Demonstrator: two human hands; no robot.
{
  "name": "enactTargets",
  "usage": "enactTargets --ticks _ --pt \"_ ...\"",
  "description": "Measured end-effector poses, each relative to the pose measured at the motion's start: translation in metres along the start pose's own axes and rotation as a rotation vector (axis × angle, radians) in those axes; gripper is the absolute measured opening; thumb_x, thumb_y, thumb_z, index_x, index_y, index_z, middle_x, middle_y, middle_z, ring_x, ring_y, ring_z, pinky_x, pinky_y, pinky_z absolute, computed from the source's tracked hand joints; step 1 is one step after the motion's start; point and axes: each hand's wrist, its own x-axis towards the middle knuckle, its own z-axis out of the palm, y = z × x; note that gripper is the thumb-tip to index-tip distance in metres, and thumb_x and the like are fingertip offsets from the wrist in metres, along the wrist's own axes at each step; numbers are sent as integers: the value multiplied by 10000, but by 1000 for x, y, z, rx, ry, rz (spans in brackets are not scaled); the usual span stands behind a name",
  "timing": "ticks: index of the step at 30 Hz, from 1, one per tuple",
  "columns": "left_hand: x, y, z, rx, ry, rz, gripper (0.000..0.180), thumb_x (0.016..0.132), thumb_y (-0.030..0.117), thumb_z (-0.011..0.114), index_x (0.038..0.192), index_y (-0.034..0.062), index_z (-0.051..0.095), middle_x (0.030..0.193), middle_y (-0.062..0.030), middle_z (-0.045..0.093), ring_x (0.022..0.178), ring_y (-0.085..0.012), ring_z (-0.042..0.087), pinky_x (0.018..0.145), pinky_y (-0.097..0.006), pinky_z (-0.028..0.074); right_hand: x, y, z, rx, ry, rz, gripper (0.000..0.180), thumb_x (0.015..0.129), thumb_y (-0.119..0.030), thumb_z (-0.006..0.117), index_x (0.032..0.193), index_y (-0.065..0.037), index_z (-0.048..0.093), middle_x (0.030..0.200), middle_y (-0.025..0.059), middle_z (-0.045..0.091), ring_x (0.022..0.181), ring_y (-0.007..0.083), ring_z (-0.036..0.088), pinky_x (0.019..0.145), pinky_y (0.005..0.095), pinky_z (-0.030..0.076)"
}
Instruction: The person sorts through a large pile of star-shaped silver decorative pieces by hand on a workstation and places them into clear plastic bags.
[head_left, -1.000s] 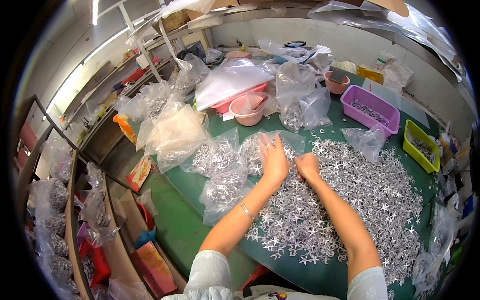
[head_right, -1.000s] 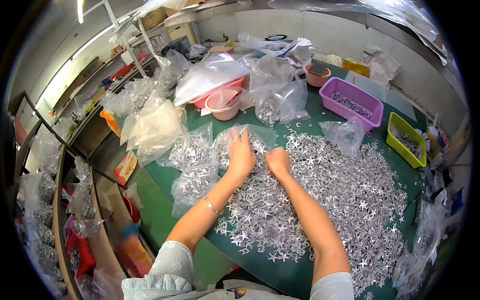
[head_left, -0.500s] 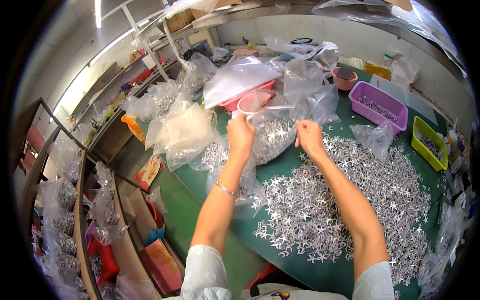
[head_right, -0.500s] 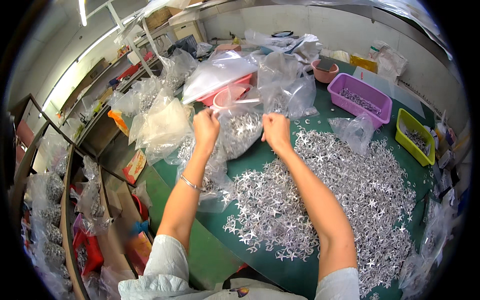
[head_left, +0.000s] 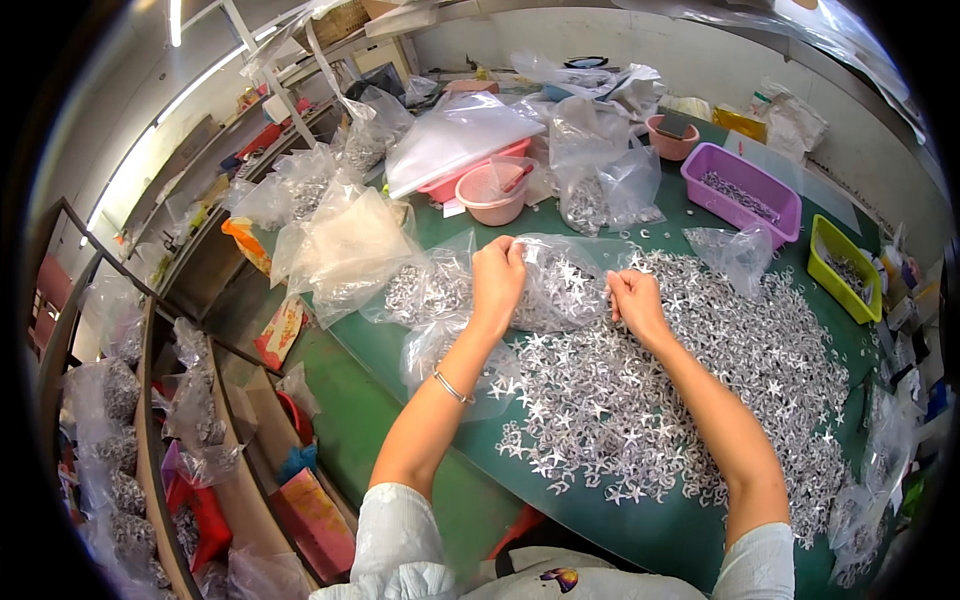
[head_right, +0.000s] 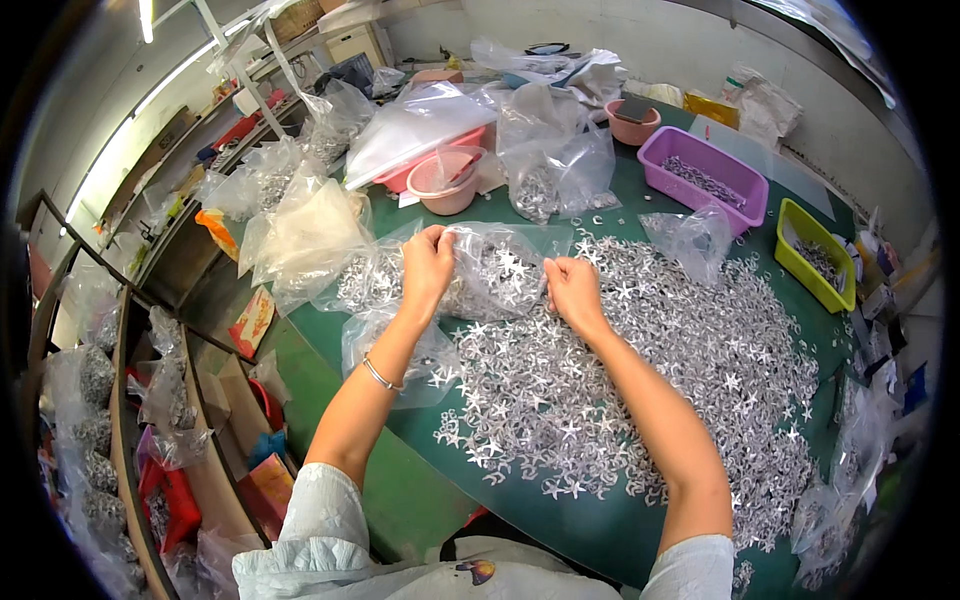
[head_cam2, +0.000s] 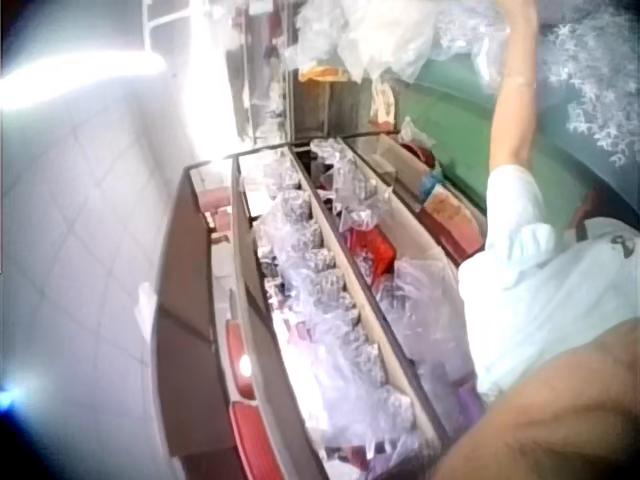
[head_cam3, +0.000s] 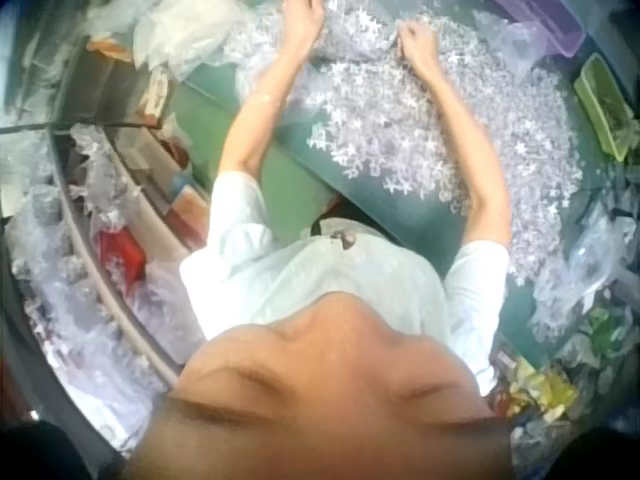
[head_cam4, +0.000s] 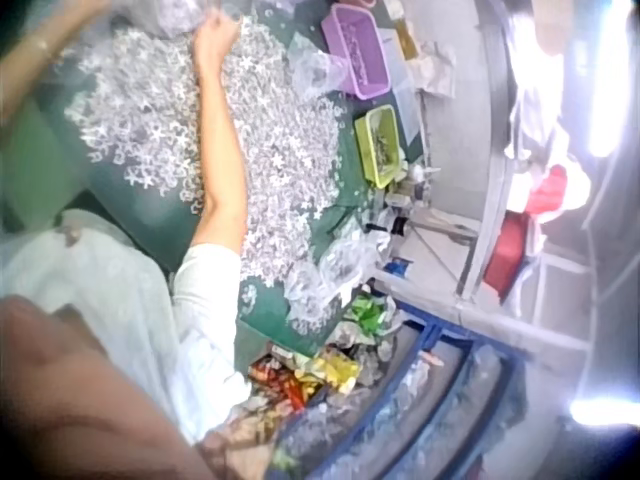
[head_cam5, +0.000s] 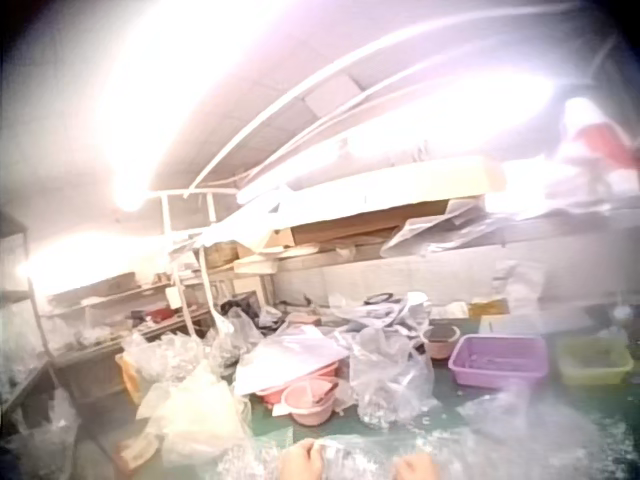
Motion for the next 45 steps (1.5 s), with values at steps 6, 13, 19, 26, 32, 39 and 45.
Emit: enactTargets --ticks 6,13,19,26,32,39,45 --pt "-45 46 18 33 -10 743 271 723 -24 549 987 0 604 900 -137 601 986 -307 572 873 -434 428 -36 -6 -23 -681 217 -59 158 869 -143 581 848 11 605 661 99 606 631 271 616 652 396 498" --pt "-33 28 21 749 -689 755 111 757 40 564 859 42 610 694 -114 655 707 -315 653 846 -437 480 -40 -13 0 -904 -31 -715 150 882 -147 529 933 -28 606 735 137 639 826 291 616 953 416 391" --pt "-52 6 14 411 -9 587 358 698 221 777 918 44 556 795 -121 596 769 -316 588 703 -401 451 -26 1 -6 -1035 324 -749 125 816 -169 636 792 -48 616 601 108 562 681 284 600 823 402 417" --pt "-54 -12 29 86 4 -81 264 802 100 659 1011 -4 537 1160 -202 499 1099 -337 468 927 -415 373 10 30 -33 -234 54 373 356 894 -239 613 1074 61 551 911 158 652 626 248 614 524 346 472" --pt "-38 18 27 9 212 265 250 782 163 692 936 -10 597 905 -157 615 839 -292 595 780 -359 473 8 20 1 632 370 457 233 967 -161 513 968 54 601 855 145 664 676 213 653 587 292 541" --pt "11 -7 37 908 -302 456 216 726 202 729 842 23 693 747 -120 628 653 -309 632 638 -388 521 -2 11 16 262 162 355 127 880 -104 613 838 15 616 675 55 610 529 119 562 452 242 437" --pt "67 -27 36 -882 -466 -795 144 946 48 460 863 12 572 676 -65 592 595 -157 587 518 -286 519 -7 13 -1 -173 -152 491 195 878 -80 564 786 90 586 658 152 646 489 196 641 322 266 415"
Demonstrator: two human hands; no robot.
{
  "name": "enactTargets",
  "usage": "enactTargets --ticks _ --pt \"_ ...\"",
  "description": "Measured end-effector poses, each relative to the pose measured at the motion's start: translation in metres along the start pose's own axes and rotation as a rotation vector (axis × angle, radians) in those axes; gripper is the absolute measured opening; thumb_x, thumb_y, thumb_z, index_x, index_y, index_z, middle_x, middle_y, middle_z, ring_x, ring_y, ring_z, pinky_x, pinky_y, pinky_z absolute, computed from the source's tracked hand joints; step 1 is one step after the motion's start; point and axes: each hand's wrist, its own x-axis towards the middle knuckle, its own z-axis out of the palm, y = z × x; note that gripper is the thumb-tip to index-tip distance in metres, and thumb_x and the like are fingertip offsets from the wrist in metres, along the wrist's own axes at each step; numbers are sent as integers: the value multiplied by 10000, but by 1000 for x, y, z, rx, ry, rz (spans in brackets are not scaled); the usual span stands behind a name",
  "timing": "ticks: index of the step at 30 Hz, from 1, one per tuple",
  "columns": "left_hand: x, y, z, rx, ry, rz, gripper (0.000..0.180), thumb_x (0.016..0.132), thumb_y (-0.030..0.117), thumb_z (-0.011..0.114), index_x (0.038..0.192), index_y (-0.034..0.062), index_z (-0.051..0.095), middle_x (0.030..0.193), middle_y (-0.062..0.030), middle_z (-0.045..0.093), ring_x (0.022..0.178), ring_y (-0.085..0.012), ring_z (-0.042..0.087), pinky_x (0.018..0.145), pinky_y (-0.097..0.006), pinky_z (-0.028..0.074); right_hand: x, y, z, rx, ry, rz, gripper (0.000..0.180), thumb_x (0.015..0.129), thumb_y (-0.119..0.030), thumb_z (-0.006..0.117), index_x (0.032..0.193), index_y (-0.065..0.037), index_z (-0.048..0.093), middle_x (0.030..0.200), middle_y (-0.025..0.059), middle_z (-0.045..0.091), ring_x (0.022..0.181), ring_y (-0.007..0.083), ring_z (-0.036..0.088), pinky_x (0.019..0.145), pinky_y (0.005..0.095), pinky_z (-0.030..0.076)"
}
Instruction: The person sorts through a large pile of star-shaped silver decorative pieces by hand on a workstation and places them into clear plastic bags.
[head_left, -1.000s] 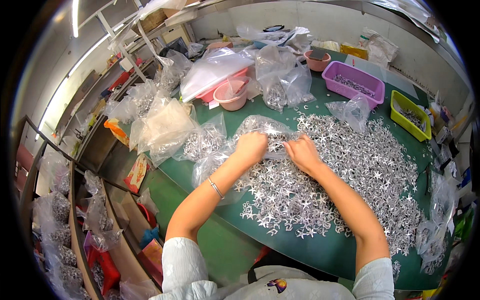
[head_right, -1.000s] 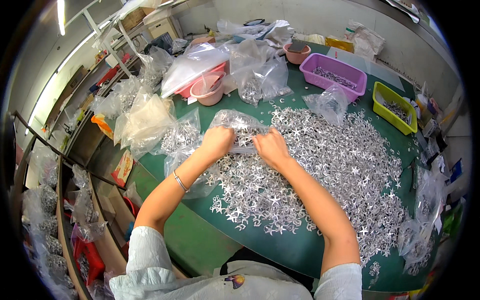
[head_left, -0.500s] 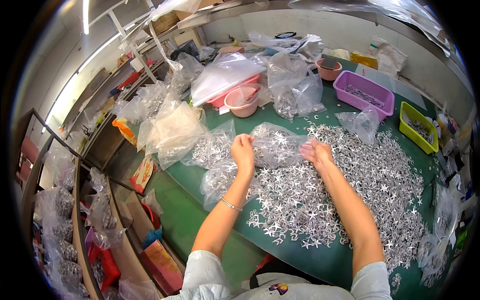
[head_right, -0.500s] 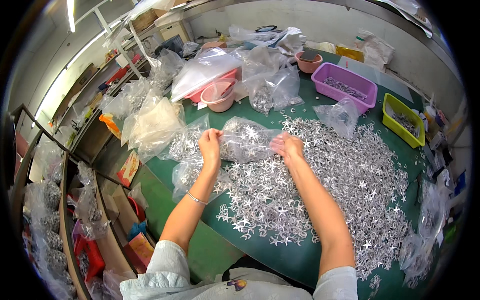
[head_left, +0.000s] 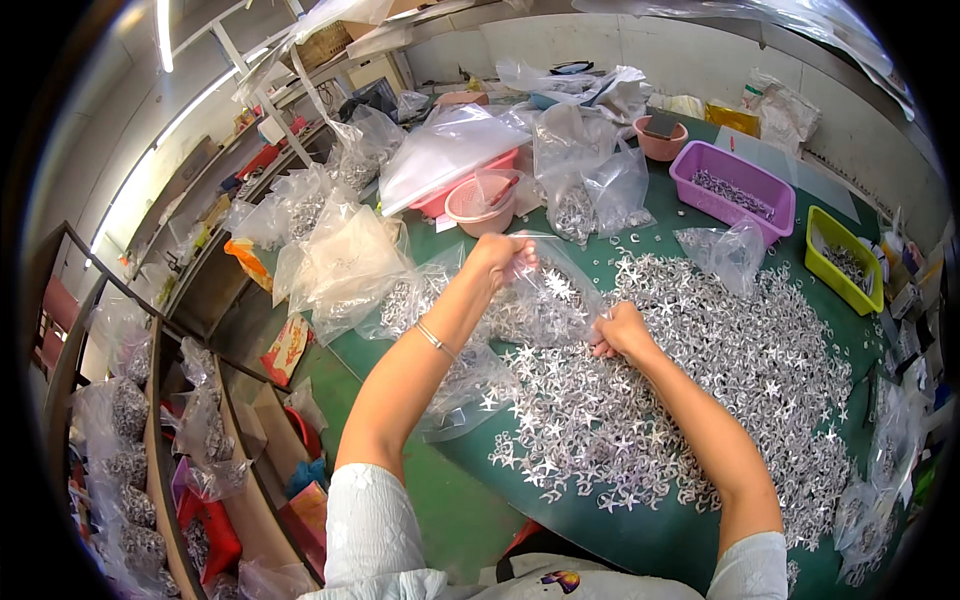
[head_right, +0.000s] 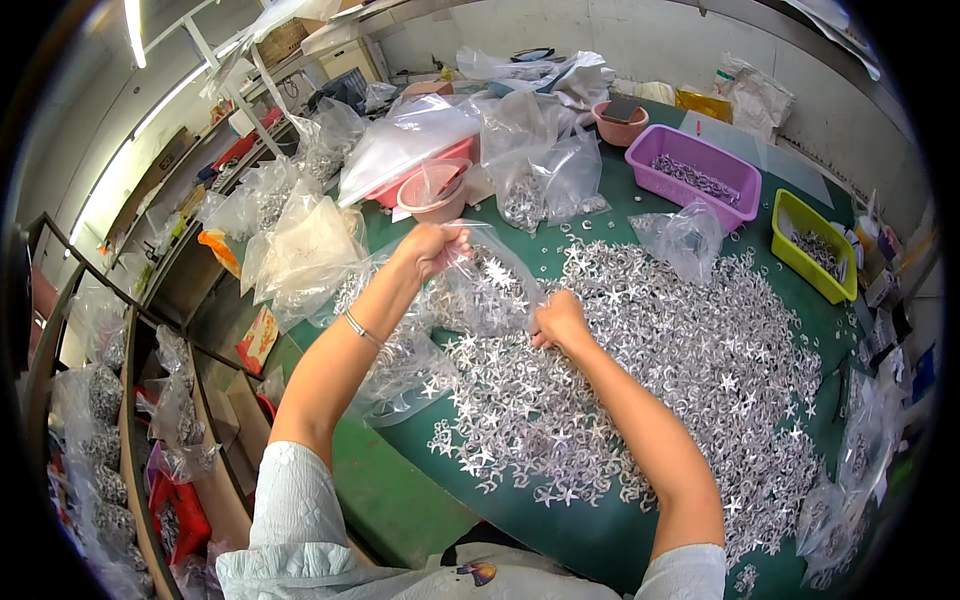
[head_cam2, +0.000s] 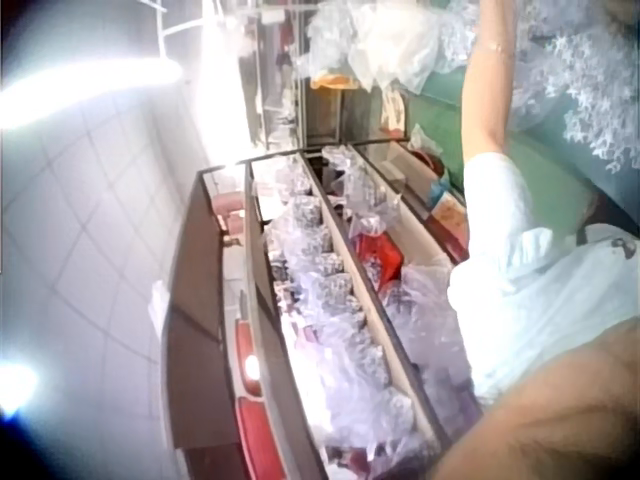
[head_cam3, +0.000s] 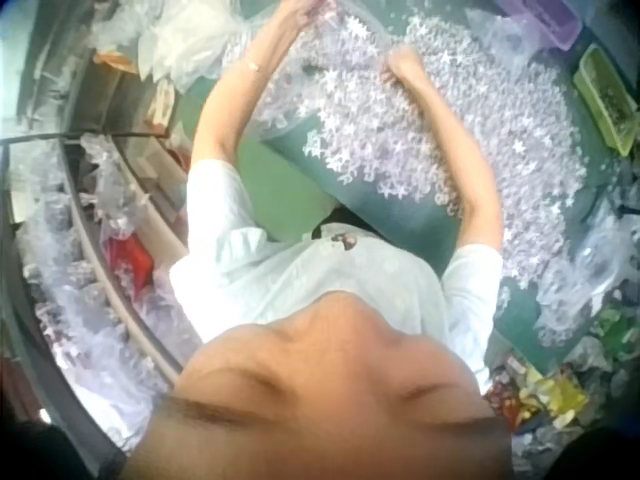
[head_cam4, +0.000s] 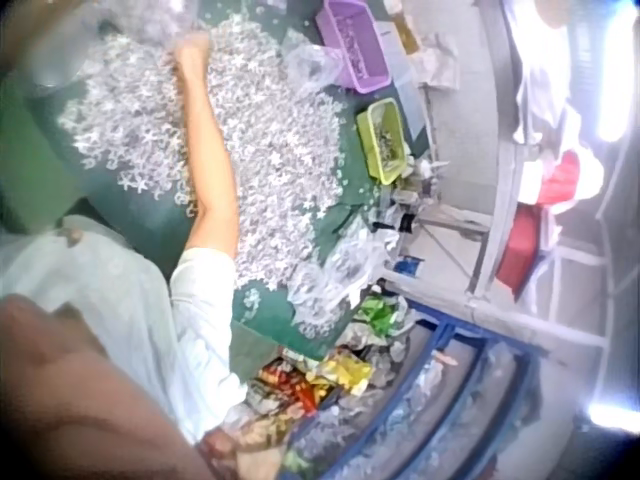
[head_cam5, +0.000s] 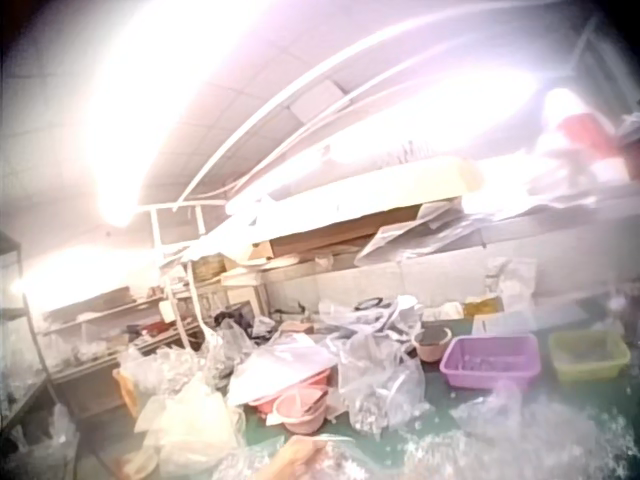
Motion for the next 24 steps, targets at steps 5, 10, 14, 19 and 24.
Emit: enactTargets --ticks 5,10,14,19,24 --pt "-4 -28 -17 -837 66 -166 158 880 -81 320 806 27 408 595 -9 388 518 -139 438 447 -262 421 11 -5 5 1027 74 175 203 954 -27 413 1107 91 474 1037 266 608 959 347 643 887 446 548" --pt "-21 -14 3 -831 261 -49 219 784 -117 332 684 74 368 593 9 333 461 -97 324 429 -241 334 53 -22 -6 1621 56 339 154 981 -74 390 1086 -37 496 1110 145 602 1078 303 584 994 509 448" --pt "-16 -15 -29 -1090 52 15 226 858 -72 380 690 80 369 612 -3 356 512 -107 378 484 -237 382 80 -80 1 1748 45 357 171 974 -64 365 945 -7 523 941 118 590 878 256 591 886 443 499" --pt "-30 -6 -26 -1124 181 41 104 881 -41 401 811 18 450 663 -30 422 543 -109 420 495 -243 394 97 -92 8 1836 -254 339 275 885 -43 338 614 -91 332 543 30 353 435 151 331 440 289 343" --pt "-46 3 -70 -370 -314 -133 224 907 82 466 1063 -66 529 619 -2 400 520 -86 372 459 -235 323 81 -86 8 1271 -501 327 305 854 -135 411 568 -135 307 450 -46 186 345 97 176 338 256 173"
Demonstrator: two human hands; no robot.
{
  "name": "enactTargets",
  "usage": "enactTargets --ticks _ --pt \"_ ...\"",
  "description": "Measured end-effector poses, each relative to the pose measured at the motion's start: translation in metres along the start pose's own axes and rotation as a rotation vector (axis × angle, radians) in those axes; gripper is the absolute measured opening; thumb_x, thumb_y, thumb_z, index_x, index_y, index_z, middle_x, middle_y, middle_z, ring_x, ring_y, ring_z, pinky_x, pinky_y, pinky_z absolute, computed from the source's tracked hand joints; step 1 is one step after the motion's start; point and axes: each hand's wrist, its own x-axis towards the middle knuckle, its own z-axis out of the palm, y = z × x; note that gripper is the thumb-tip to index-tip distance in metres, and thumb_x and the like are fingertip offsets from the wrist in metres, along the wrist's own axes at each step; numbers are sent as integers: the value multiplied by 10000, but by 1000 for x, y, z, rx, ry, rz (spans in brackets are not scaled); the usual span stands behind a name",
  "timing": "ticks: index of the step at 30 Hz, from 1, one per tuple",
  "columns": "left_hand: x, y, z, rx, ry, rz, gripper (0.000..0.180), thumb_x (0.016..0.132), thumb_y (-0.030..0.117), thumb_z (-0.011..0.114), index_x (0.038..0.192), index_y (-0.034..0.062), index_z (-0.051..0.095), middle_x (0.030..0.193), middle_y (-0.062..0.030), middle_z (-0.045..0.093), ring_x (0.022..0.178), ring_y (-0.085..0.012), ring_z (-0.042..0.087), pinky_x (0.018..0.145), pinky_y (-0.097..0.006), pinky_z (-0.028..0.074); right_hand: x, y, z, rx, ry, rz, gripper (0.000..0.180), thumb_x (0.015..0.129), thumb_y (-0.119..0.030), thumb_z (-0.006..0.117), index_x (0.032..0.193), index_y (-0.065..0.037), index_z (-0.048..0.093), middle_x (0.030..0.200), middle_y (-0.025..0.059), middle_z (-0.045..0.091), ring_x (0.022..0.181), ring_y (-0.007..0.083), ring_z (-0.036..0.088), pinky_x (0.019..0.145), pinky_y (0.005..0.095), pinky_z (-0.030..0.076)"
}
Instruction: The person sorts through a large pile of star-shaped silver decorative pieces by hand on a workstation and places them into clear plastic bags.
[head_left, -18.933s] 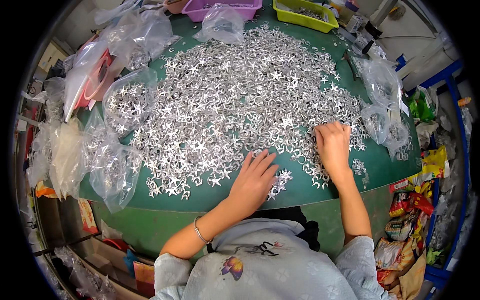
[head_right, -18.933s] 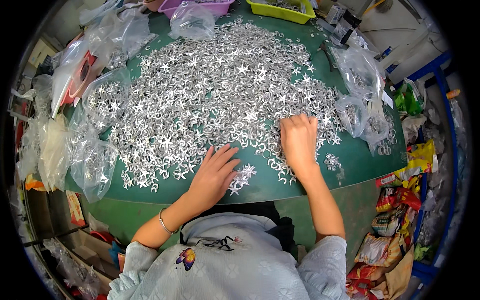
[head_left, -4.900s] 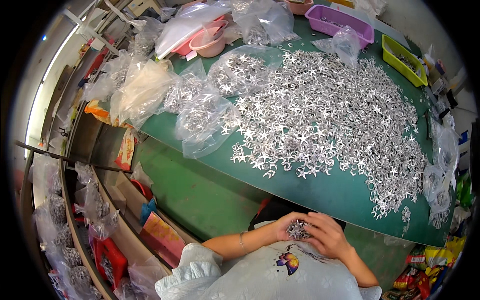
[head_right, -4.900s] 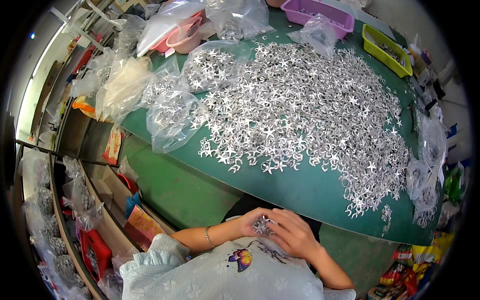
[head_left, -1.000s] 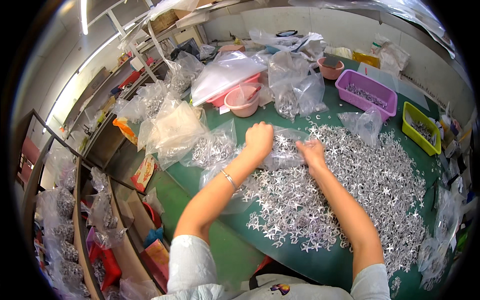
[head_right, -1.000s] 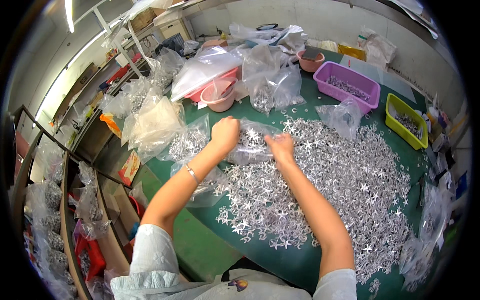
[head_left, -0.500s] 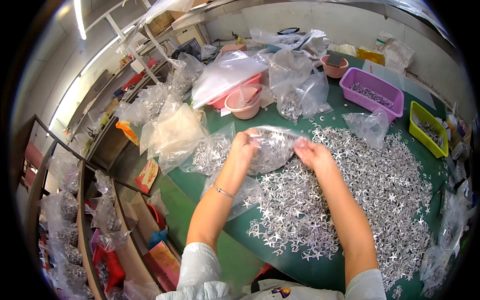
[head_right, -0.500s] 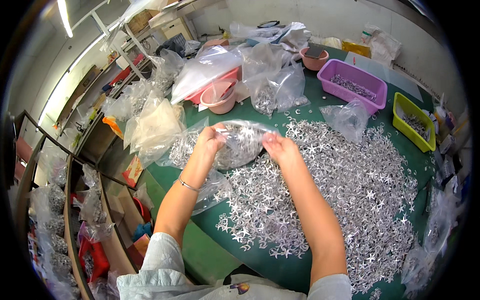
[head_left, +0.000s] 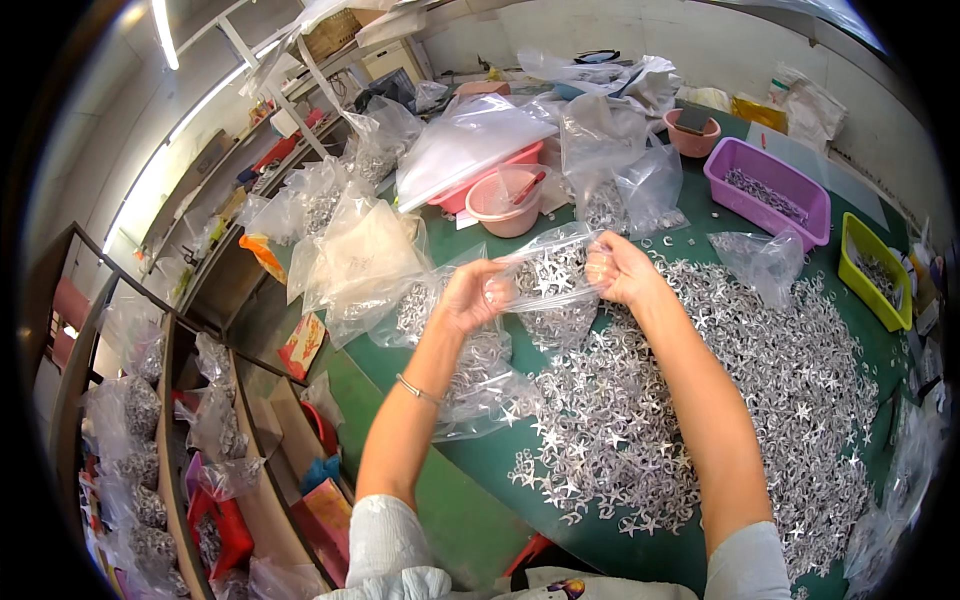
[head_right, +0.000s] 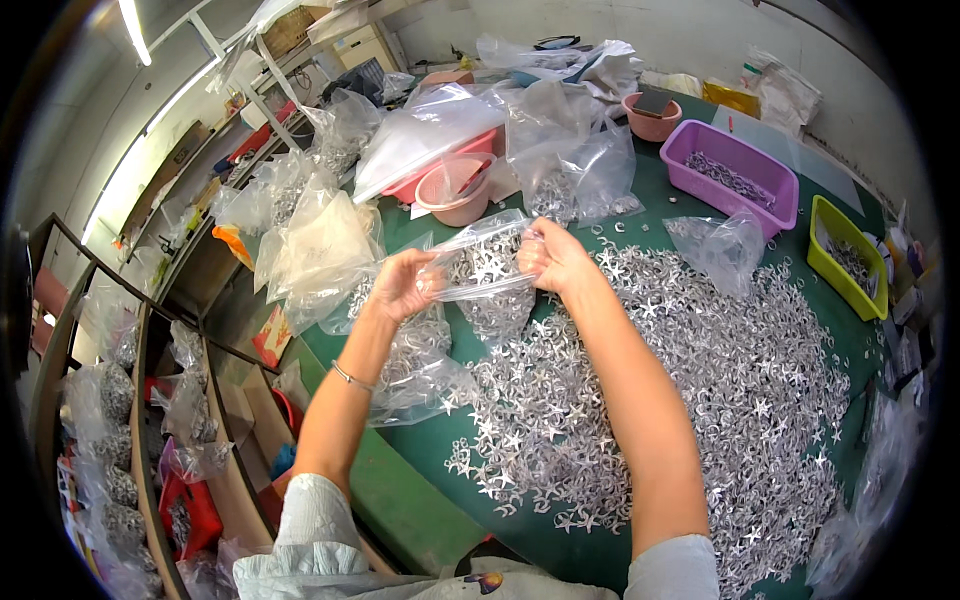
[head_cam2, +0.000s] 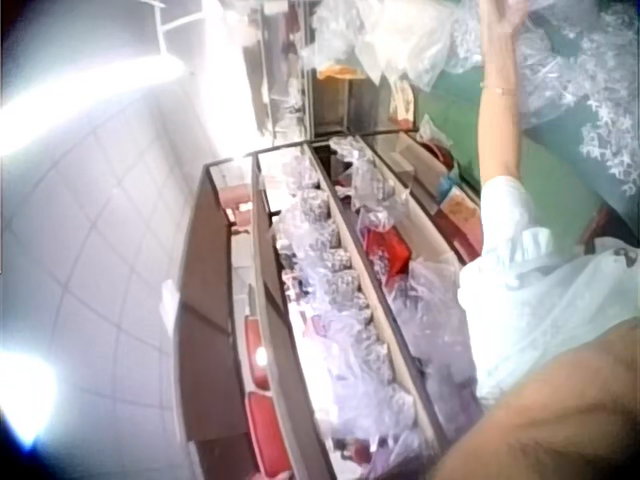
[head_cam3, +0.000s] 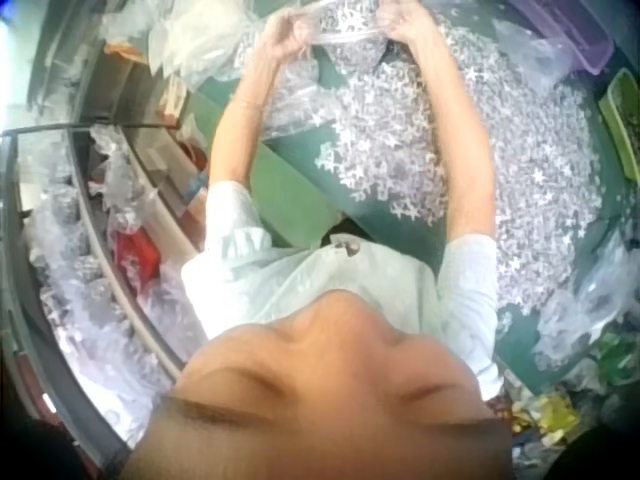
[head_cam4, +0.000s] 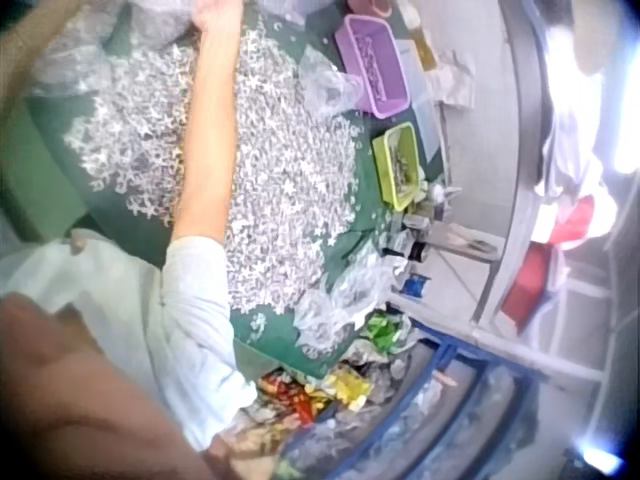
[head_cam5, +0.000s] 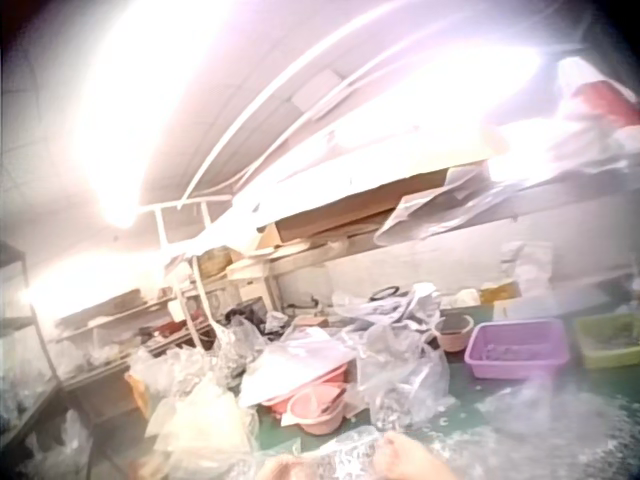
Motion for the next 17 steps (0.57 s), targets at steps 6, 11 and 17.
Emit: enactTargets --ticks 6,11,17 --pt "27 26 23 772 250 -20 372 946 361 549 735 58 591 477 74 303 398 -59 311 382 -215 237 -1 3 -3 -87 -212 78 299 868 -187 441 585 -136 358 447 -58 219 331 85 168 315 245 157" --pt "51 3 -12 -466 211 -101 404 961 281 446 593 129 376 464 49 269 353 -79 257 322 -234 226 -2 -2 -20 67 -48 83 385 951 -277 417 589 -156 360 450 -53 226 345 117 198 355 282 216" --pt "54 -5 0 -586 199 60 319 904 208 434 601 114 394 453 31 264 347 -94 251 319 -237 233 -6 7 -14 -42 -168 -147 493 860 -397 668 573 -164 343 456 -52 234 348 113 235 348 279 213"
